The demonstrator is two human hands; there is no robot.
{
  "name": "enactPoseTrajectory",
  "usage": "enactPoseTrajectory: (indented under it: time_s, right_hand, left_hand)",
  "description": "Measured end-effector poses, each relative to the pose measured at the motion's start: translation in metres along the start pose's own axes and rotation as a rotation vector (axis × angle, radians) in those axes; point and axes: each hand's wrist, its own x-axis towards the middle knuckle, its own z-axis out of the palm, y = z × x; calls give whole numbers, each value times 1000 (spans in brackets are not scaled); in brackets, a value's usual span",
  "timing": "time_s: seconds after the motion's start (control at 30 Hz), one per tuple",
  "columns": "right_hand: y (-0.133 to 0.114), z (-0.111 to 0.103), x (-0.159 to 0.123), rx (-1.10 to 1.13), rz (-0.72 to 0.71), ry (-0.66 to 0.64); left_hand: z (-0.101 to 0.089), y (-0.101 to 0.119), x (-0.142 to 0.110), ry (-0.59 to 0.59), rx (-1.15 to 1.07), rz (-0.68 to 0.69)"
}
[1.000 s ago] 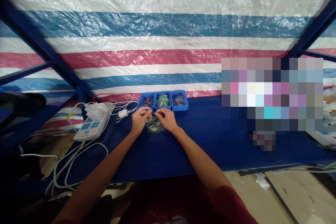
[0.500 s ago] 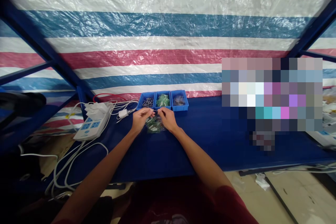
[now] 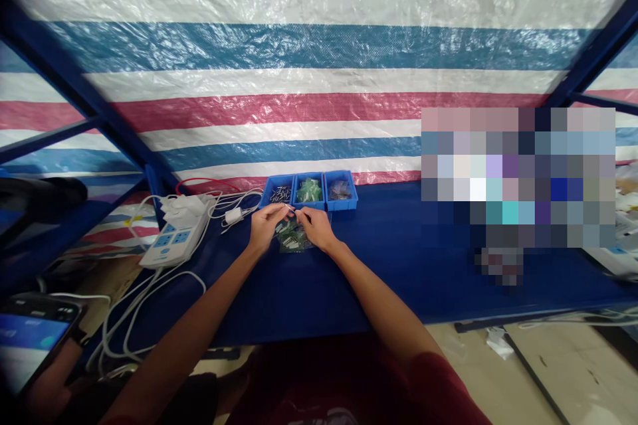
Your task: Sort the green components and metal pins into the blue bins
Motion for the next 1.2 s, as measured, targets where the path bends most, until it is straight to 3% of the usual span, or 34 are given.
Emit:
enactPoseTrajectory:
  time_s: [0.2, 0.43, 0.9, 1.13, 1.2]
  right_hand:
    - [3, 3, 0, -24, 37, 29]
    - [4, -2, 0, -4, 21, 204]
    - [3, 0, -1, 43, -65, 81]
    - [2, 1, -2, 1, -71, 47]
    - [3, 0, -2, -7, -60, 50]
  left_hand:
    - [1, -4, 2, 13, -95, -6]
    - [-4, -12, 3, 3, 102, 22]
    - [-4, -3, -2, -170, -36, -6]
    - [-1, -3, -5, -134, 157, 69]
    - [-4, -2, -5, -55, 237, 140]
